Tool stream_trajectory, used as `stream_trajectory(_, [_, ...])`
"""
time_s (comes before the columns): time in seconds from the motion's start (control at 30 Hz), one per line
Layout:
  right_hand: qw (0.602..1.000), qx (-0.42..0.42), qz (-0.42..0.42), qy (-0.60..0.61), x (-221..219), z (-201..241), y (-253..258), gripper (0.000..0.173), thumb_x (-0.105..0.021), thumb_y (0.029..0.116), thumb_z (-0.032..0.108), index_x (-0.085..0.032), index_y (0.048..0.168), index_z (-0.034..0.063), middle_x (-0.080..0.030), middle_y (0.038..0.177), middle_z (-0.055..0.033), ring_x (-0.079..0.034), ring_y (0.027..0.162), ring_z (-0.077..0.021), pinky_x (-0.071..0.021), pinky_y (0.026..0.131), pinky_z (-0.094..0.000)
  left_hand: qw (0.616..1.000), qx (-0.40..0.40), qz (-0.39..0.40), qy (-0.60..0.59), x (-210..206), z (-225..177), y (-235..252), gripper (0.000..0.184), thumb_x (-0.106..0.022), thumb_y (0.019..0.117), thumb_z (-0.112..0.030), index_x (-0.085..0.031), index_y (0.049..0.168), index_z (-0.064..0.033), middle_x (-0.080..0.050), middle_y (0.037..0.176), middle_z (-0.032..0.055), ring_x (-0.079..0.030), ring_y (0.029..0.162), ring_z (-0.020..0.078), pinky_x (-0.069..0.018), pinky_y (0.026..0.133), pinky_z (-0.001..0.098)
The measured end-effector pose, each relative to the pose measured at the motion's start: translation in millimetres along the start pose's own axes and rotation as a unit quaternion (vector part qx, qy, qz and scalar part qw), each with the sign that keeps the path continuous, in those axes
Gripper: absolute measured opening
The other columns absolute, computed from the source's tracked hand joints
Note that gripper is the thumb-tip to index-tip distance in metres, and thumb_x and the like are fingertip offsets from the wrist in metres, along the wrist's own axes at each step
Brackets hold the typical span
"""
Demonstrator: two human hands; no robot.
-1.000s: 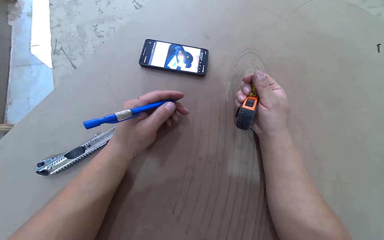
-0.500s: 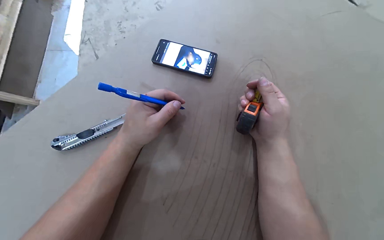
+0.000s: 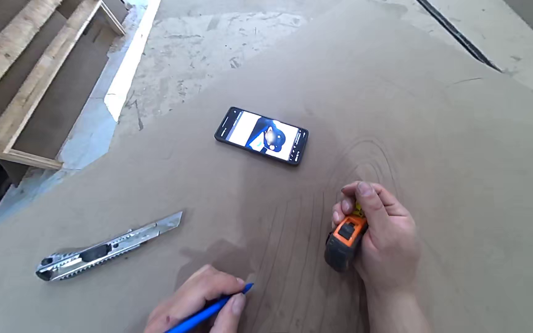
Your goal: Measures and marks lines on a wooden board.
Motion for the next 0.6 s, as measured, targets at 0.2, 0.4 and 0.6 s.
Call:
stream_trajectory(0.2, [1.000,0.000,-0.003,0.010,2.6,-2.0,0.8,0.032,-0.053,0.1076,0.031,-0.072,0.102,0.0055,-0.065,0.070,-0.0089,-0.065,0.057,-0.0166,-0.0609,0.054,-0.0320,1.000,-0.012,0.007,0.011,0.2,1.7,-0.4,0.011,-0.069,0.0967,-0.015,-0.073,0.104,-0.0074,-0.070,0.090,0.0009,-0.065,0.085,0.0071,-0.0543,0.074,0.0216])
stream_trajectory(0.4, [1.000,-0.006,-0.002,0.016,4.2,-1.4,0.8,0.031,-0.054,0.1072,0.031,-0.072,0.103,0.0061,-0.064,0.071,-0.0085,-0.065,0.057,-0.0163,-0.0608,0.055,-0.0315,1.000,-0.014,0.004,0.008,-1.0,1.7,-0.9,0.011,-0.069,0.0967,-0.014,-0.073,0.104,-0.0071,-0.070,0.091,0.0014,-0.065,0.086,0.0075,-0.0545,0.075,0.0218])
stream_trajectory(0.6, [1.000,-0.011,-0.001,0.016,4.0,0.6,-2.3,0.030,-0.053,0.1077,0.030,-0.072,0.103,0.0068,-0.065,0.072,-0.0075,-0.065,0.058,-0.0151,-0.0605,0.055,-0.0307,1.000,-0.011,0.003,0.019,-1.5,-0.7,-3.0,0.011,-0.069,0.0967,-0.013,-0.073,0.105,-0.0081,-0.071,0.093,0.0005,-0.065,0.087,0.0070,-0.0545,0.074,0.0202])
Point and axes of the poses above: each hand's wrist, its own y-axis towards the middle knuckle, its own x-axis out of the back of the hand, z = x × y, the point moved 1 cm from there along y, towards the middle knuckle
